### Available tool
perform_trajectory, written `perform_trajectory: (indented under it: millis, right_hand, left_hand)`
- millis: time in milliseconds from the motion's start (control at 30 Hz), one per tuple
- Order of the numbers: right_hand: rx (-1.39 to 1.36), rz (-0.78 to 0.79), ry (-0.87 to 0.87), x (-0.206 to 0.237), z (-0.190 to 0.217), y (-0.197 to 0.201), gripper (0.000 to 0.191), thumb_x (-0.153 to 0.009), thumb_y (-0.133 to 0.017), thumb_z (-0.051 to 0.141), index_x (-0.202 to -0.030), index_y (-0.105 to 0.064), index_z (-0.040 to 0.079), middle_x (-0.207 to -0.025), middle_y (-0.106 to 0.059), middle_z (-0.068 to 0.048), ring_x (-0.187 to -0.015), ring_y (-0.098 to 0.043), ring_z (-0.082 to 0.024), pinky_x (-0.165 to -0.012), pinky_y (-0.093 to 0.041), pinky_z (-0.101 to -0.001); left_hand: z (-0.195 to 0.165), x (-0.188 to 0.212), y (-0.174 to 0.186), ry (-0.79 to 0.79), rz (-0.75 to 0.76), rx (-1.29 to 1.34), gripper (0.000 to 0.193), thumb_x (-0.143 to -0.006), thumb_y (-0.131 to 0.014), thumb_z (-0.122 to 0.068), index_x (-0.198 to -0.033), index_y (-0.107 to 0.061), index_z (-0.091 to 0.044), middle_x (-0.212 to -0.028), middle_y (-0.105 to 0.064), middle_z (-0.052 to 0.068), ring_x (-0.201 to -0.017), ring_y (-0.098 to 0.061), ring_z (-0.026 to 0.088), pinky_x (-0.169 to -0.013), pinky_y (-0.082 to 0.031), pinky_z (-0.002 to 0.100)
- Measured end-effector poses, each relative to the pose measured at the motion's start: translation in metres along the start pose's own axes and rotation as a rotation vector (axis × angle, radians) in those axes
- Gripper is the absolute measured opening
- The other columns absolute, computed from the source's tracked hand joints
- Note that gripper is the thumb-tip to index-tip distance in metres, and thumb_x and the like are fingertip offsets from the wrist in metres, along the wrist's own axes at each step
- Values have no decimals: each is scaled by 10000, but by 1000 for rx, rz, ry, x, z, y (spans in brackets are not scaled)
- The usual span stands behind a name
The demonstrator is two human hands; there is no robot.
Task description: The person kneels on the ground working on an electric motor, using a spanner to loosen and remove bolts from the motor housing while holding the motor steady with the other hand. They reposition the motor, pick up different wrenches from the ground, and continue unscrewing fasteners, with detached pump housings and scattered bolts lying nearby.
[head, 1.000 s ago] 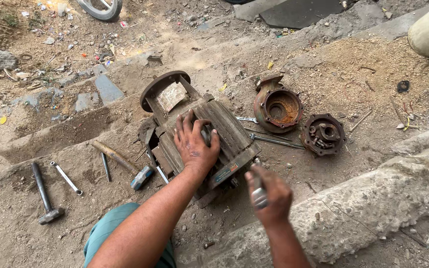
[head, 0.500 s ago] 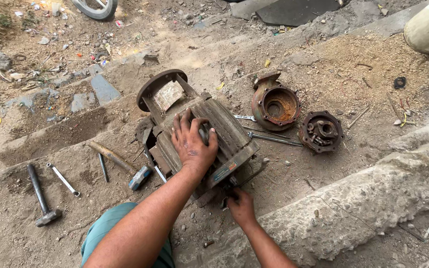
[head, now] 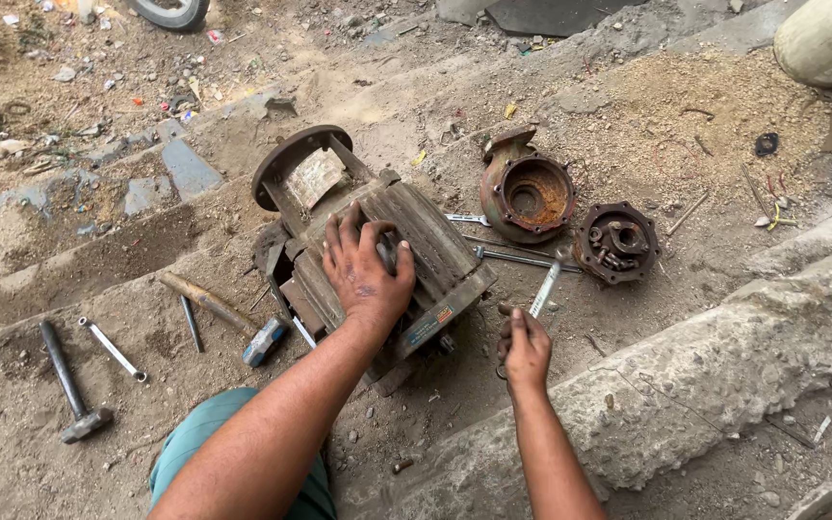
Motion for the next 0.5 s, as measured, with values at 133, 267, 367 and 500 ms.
perform_trajectory:
  millis: [133,267,367,500]
  right_hand:
    - [-65,-47,-52,-3,20,-29,394,-1013,-637,408,-1020,-703,19,-650,-532,2,-493,-517,-91,-433,-424,-238]
    - [-104,-78,-25,-5,27,-43,340,-958,-691,361,-1044,-718,33,-719,-599,-7,-523,-528,-86,-442,-429,-242]
    - [-84,-48,69,-6,35,-44,289,-907,-731,264,-1071,-712,27,-810,-677,-17,-552,-540,-76,-448,-424,-233]
    - [84,-39,-31,-6,32,-44,255,-924,-717,241,-1099,-708,57,-820,-700,-35,-518,-524,-100,-424,-425,-245]
  left_hand:
    - [1,-2,-3,-12,9,-34,374,-843,-730,-291,-1195,-628,-212,-1576,-331,159,-1527,-123,433,-1196,-89,653]
    - [7,-3,-2,-24,-5,-31,431,-809,-763,-337,-1202,-629,-219,-1581,-334,152,-1535,-142,433,-1209,-116,643]
    - [12,-6,-2,-27,11,-8,475,-796,-785,-377,-1219,-632,-226,-1603,-325,146,-1534,-149,440,-1197,-144,644]
    - [10,-11,4,-62,42,-27,512,-781,-813,-438,-1211,-636,-222,-1595,-313,156,-1515,-131,458,-1179,-124,664]
Point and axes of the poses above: each hand's wrist, its own x-axis away from the middle knuckle, its own y-axis out of the back of the hand, z = x × y, the point moved 8 cm from there along -x, towards the middle knuckle
